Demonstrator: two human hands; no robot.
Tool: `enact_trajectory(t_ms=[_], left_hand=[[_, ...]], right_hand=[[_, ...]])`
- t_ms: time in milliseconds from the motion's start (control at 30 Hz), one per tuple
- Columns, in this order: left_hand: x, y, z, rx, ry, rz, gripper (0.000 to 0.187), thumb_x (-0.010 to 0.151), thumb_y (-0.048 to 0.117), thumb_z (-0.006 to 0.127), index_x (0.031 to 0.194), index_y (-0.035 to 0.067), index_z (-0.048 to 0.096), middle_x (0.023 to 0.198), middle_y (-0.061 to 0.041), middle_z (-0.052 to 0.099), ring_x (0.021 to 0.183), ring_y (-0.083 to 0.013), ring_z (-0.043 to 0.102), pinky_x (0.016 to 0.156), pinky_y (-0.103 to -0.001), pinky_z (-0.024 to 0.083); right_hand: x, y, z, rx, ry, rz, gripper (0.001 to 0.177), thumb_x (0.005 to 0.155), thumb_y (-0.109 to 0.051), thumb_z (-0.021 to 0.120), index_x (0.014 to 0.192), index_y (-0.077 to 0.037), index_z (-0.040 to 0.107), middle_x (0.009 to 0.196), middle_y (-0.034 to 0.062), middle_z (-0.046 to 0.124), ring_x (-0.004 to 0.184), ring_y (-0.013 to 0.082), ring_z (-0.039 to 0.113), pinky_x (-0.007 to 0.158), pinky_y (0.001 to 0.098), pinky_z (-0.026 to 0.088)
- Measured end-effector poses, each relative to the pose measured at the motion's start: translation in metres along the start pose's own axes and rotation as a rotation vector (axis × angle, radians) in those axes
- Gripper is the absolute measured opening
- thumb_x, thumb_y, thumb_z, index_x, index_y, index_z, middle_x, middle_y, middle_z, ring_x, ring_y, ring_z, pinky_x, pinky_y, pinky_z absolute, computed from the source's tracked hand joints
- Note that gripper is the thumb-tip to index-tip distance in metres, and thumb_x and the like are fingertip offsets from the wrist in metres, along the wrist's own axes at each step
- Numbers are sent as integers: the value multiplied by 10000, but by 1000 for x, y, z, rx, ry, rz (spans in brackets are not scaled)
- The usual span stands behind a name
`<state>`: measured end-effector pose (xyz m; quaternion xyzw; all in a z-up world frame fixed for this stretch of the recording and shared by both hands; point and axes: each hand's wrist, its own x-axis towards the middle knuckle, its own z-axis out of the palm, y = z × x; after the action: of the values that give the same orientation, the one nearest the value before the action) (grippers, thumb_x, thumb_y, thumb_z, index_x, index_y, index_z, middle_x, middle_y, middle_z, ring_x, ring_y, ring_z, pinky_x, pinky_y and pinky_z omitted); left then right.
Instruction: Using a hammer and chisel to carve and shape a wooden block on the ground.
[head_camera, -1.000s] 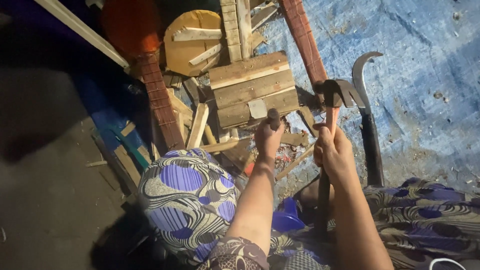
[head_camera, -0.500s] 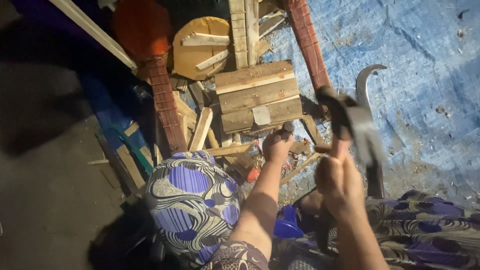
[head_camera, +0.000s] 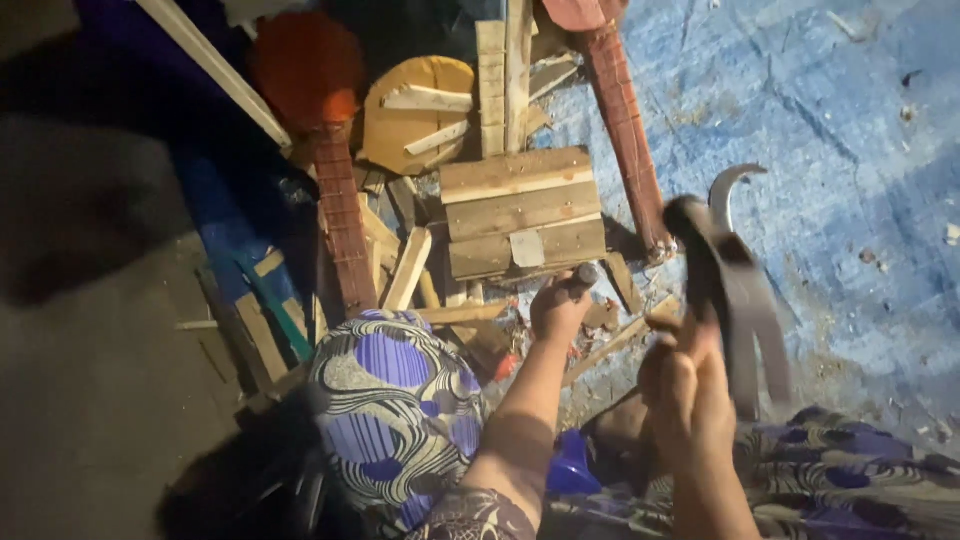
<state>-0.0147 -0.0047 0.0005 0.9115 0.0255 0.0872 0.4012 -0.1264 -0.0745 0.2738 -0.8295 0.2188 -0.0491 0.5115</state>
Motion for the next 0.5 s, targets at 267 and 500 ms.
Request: enact_trajectory(t_ms=[267,500], left_hand=[[3,26,-32,-154,-120,-104,194,828,211,685,945,60,718,840,-178,736,844,-412,743,778,-512,609],[3,2,-4,-68,-96,-110,190,804,279,724,898,113,738,736,-109,738,778,-328,764,710,-456,622]], right_hand=[[46,91,61,-354,-275,221,663,1043,-566,361,1518,-117,478,1117,304,723,1111,481,671,959,577,500],[13,65,29,20,-85,-166,400,1062,-243,431,1388,-72,590,929,149,782,658,185,688,654,340,575]])
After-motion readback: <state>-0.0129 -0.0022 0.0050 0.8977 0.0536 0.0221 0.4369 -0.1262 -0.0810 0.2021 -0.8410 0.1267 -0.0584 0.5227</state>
